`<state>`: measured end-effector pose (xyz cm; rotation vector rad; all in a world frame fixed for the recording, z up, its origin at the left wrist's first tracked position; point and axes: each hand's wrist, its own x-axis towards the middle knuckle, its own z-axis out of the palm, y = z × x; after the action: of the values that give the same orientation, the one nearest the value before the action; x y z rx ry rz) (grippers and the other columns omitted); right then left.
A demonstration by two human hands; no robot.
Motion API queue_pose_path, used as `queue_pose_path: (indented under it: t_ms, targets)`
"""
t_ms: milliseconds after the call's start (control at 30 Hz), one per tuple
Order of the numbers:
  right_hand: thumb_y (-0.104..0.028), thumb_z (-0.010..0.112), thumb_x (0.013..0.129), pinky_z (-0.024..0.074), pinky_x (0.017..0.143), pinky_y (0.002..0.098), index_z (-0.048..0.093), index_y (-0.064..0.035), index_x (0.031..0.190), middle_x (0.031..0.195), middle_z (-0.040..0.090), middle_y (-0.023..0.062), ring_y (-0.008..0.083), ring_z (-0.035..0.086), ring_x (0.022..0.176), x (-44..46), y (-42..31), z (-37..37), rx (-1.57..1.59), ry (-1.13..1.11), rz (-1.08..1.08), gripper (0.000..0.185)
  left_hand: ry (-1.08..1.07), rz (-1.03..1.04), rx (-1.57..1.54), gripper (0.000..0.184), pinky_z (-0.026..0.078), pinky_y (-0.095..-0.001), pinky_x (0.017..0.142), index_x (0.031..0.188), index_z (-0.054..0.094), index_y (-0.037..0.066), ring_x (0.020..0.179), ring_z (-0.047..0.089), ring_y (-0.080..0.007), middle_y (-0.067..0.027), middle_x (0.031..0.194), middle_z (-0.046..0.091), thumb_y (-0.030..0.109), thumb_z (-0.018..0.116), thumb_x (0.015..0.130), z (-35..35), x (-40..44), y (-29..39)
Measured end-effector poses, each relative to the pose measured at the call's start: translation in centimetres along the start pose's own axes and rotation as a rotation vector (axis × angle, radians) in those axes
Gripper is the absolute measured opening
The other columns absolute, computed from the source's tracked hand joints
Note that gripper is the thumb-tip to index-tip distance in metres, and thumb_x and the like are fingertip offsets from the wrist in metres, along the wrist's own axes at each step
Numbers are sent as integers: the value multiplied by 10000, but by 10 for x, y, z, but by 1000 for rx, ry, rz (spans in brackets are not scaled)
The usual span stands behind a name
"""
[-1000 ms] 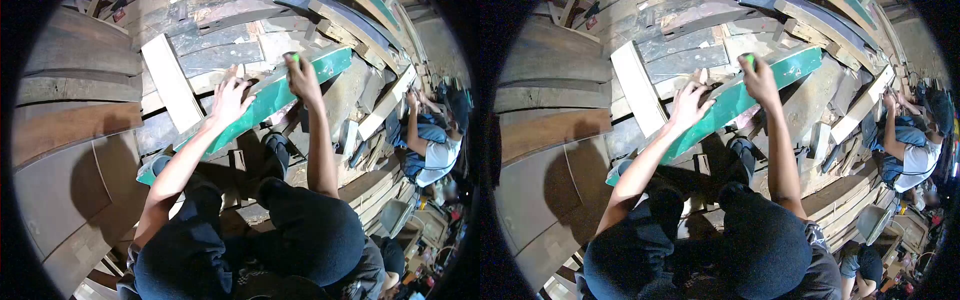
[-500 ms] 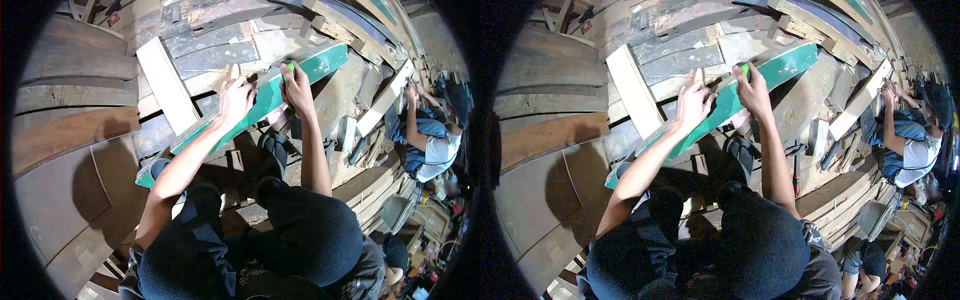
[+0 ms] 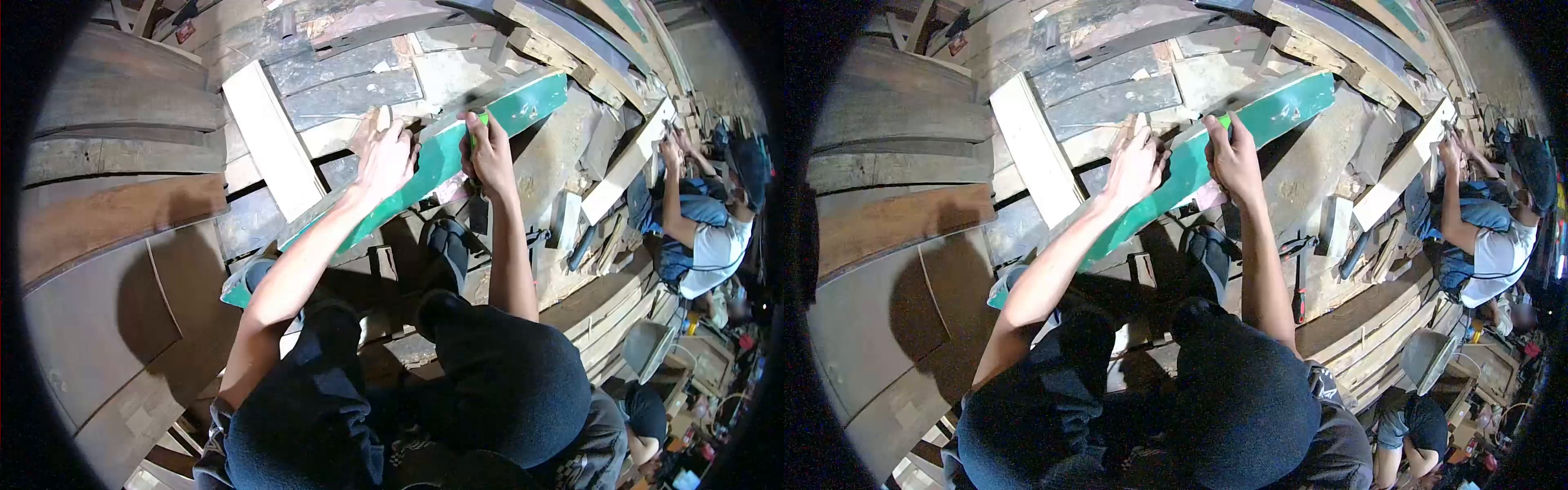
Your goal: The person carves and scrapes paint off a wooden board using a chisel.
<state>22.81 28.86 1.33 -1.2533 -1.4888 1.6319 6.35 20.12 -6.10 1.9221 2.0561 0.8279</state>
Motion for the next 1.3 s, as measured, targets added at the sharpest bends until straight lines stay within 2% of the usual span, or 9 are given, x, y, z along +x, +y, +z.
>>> queue_pose_path:
  t_ms: [133,167,267,367,500,633,800,1067,1300]
  targets:
    - [-378,536,1048,320,395,244,603,-39,1071,622,484,0,82,418,429,-4,-3,-4,-6,4,-2,346,5,-69,-28,229,511,-533,853,914,583,-67,904,641,-434,-272,1042,582,159,575,953,6,0,-6]
    - [-395,511,1055,332,392,245,605,-44,1088,651,496,20,94,423,428,-3,-4,-6,-25,8,-6,365,-65,-188,-152,288,515,-547,855,1046,590,-101,949,632,-473,-288,1072,584,176,552,976,4,2,-11]
    - [-375,497,1060,362,400,259,577,-46,1059,671,504,36,116,449,450,-1,-1,-12,37,25,-47,338,78,-243,-180,458,524,-537,862,1369,485,-92,990,630,-482,-297,1172,585,197,498,1015,-3,-3,-30]
    - [-380,483,1063,370,408,260,559,-43,1053,696,507,41,126,472,479,-4,-1,-15,68,12,-42,345,100,-230,-174,387,525,-533,854,1313,532,-60,976,632,-476,-281,1146,588,187,484,1019,-15,-7,-30]
    - [-388,481,1060,368,411,258,567,-40,1052,710,508,44,125,465,473,-4,3,-15,67,22,-30,359,83,-144,-254,325,492,-484,859,1224,589,9,987,594,-406,-219,1065,563,195,606,958,-4,-12,-28]
    - [-382,480,1060,362,411,260,567,-37,1046,710,505,41,117,459,497,-8,0,-15,57,18,-10,356,44,41,-196,290,477,-457,901,1117,703,55,1017,582,-346,-158,1191,565,245,698,898,-4,-18,-15]
    - [-382,475,1061,361,417,261,563,-35,1039,706,495,37,118,451,497,-10,5,-17,82,24,-15,359,-1,84,4,336,433,-455,963,1204,712,128,1057,522,-316,-114,1236,561,256,697,893,-19,-33,-2]
    - [-371,545,1038,361,428,252,583,-36,989,680,519,21,98,474,505,-13,7,-19,186,48,-12,341,-77,117,76,299,426,-480,969,1156,709,140,1078,503,-340,-136,1193,526,277,689,891,-22,-28,-4]
    - [-403,496,1033,375,432,276,561,-10,1006,680,507,58,143,487,491,-14,4,-18,134,59,4,400,-77,141,119,337,410,-497,918,1159,683,153,1039,488,-360,-181,1129,491,333,691,874,-23,-17,-7]
